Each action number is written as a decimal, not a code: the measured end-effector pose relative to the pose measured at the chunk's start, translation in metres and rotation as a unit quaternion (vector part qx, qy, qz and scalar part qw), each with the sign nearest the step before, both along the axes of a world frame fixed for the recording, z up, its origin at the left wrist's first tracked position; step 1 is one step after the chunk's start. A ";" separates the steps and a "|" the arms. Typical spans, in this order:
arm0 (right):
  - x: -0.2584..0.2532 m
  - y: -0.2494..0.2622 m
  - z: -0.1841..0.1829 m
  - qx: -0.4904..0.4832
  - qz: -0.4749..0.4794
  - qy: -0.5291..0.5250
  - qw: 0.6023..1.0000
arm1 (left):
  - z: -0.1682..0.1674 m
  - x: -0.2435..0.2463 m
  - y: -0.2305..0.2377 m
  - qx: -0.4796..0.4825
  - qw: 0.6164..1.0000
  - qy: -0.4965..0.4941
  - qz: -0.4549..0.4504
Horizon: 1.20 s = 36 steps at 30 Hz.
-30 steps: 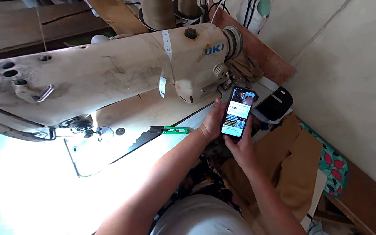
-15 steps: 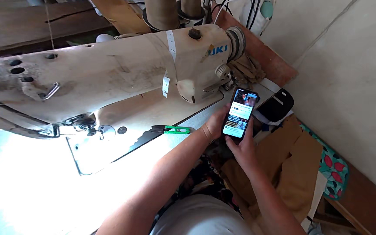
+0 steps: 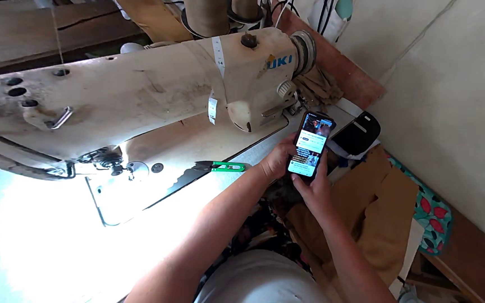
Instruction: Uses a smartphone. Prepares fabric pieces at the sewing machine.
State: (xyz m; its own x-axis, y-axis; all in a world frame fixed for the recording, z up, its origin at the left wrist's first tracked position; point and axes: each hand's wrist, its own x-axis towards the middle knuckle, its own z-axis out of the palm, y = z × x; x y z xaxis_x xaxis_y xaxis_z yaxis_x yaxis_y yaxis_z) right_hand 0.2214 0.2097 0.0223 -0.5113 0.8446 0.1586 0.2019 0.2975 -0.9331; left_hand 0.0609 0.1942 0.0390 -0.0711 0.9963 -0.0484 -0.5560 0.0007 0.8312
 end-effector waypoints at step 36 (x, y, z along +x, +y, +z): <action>0.000 0.001 -0.001 -0.006 0.001 0.008 1.000 | 0.000 0.001 0.000 -0.005 1.000 0.025 0.006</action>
